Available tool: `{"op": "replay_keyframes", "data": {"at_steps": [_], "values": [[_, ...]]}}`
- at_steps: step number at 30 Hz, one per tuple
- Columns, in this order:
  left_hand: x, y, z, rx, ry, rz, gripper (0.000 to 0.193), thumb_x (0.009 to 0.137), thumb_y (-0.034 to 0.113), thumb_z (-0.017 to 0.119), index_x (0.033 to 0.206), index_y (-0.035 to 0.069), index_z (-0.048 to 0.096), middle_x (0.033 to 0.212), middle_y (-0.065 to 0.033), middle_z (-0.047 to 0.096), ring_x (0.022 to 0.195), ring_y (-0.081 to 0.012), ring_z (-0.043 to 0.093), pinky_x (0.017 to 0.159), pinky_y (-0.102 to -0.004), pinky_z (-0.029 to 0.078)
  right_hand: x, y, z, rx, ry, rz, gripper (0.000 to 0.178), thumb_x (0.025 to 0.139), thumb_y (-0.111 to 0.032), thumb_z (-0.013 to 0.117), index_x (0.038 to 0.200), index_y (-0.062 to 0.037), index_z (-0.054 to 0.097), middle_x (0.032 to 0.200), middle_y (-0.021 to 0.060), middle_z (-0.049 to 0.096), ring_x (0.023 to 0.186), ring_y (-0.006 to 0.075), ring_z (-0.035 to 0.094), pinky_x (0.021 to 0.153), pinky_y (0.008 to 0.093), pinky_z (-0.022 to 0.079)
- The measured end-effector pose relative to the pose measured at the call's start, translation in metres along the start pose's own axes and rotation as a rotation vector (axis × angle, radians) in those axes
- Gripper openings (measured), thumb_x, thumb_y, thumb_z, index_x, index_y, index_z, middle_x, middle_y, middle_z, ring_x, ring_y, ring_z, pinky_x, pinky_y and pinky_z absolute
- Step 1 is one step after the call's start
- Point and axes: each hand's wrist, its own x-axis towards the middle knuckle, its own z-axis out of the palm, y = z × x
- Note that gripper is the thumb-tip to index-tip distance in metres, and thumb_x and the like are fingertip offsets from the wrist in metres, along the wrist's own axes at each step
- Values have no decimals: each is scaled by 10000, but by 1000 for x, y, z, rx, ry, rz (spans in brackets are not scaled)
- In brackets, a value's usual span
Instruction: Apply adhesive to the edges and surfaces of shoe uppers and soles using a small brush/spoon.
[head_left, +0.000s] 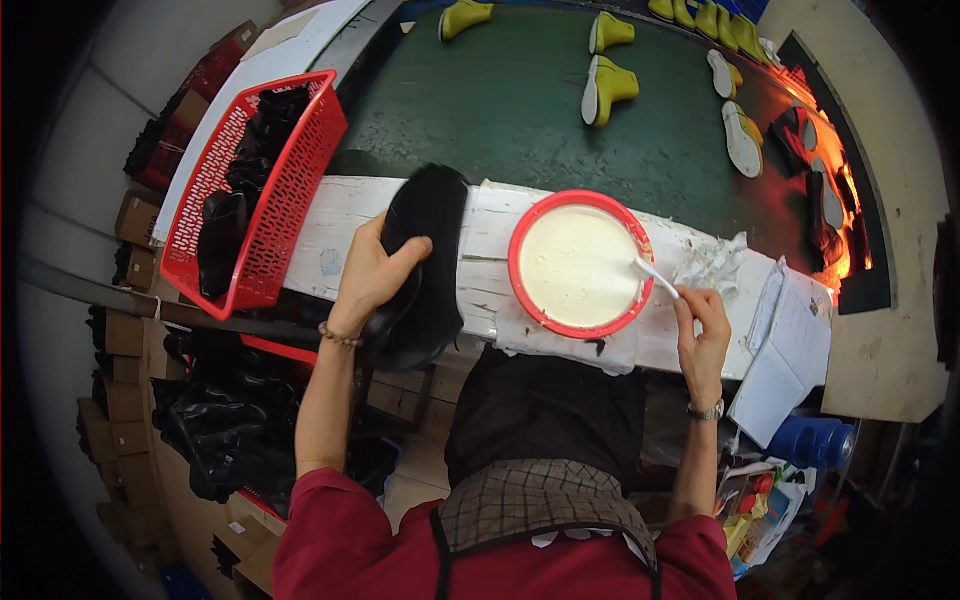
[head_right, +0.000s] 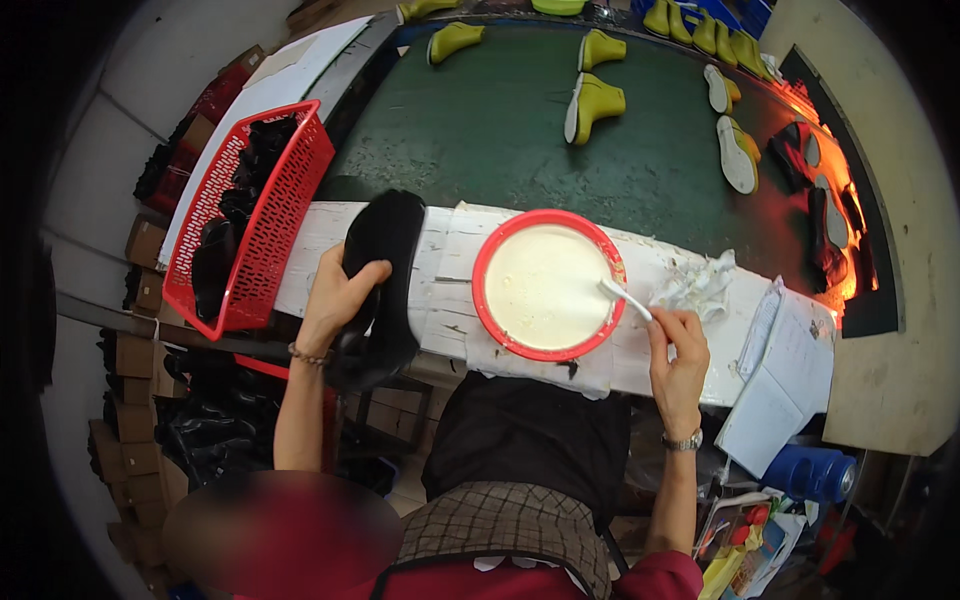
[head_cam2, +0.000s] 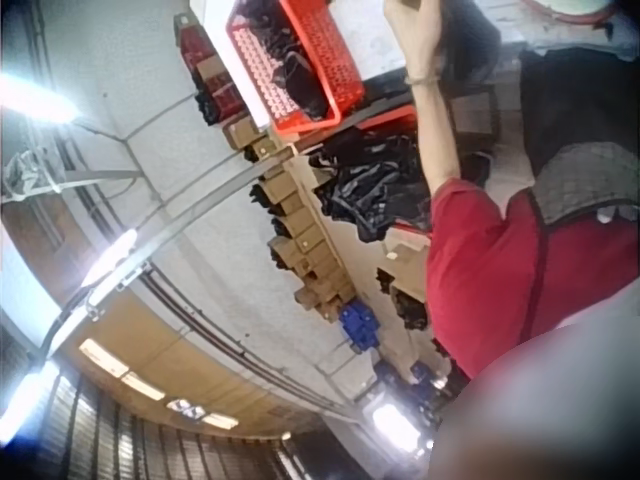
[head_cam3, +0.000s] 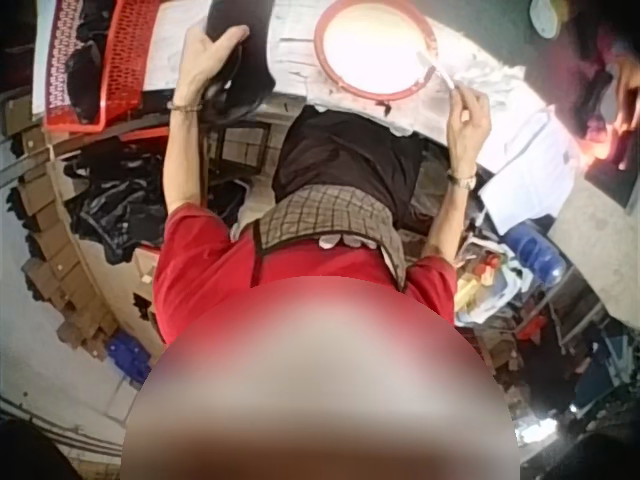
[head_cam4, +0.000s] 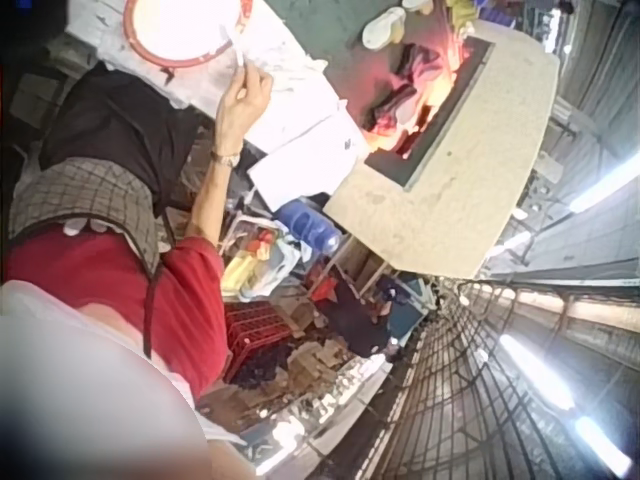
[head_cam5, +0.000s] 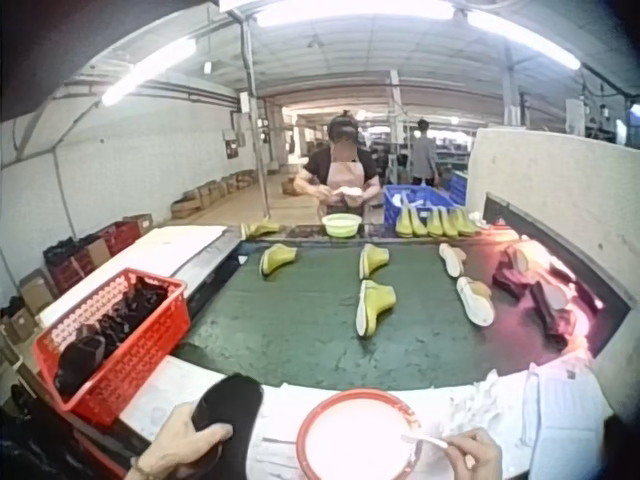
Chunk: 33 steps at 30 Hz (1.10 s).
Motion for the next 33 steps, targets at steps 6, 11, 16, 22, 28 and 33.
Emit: {"op": "replay_keyframes", "data": {"at_steps": [6,11,16,22,28,33], "values": [[-30,48,35,-57,-530,-274,331,828,160,835,1059,-59,745,901,-65,756,785,-95,679,733,-254,554,21,-32,-14,214,-63,-6,186,835,-46,789,1021,-52,785,904,70,639,810,185,613,729,323,459],[-30,59,56,-110,-775,-285,301,803,129,852,1029,-44,754,895,-67,762,772,-96,685,713,-245,550,39,-57,-12,162,-183,-308,237,784,-105,840,1018,-91,803,908,22,628,870,170,573,803,308,434],[-38,68,52,-240,-600,-277,257,811,98,836,1010,-42,751,883,-74,761,758,-105,690,701,-239,552,39,-62,-5,132,-112,-346,229,763,-138,858,987,-118,813,863,0,628,871,163,555,832,314,391],[-39,69,52,-284,-356,-187,194,852,77,796,995,-44,745,872,-67,755,757,-103,693,695,-241,559,30,-64,6,163,-83,-259,204,770,-132,853,968,-105,810,865,-1,634,870,154,562,837,306,383],[-31,67,59,-319,-120,10,213,883,91,778,1028,-59,736,910,-71,755,791,-105,688,710,-251,560,28,-66,18,191,-128,-258,191,810,-107,828,999,-94,805,863,2,634,855,147,571,802,292,402],[3,45,38,62,149,209,292,902,141,761,1097,-67,700,937,-89,757,843,-143,688,771,-308,551,32,-47,8,223,-65,-50,157,872,-109,781,1025,-78,798,842,22,644,735,135,589,639,264,439]]}}
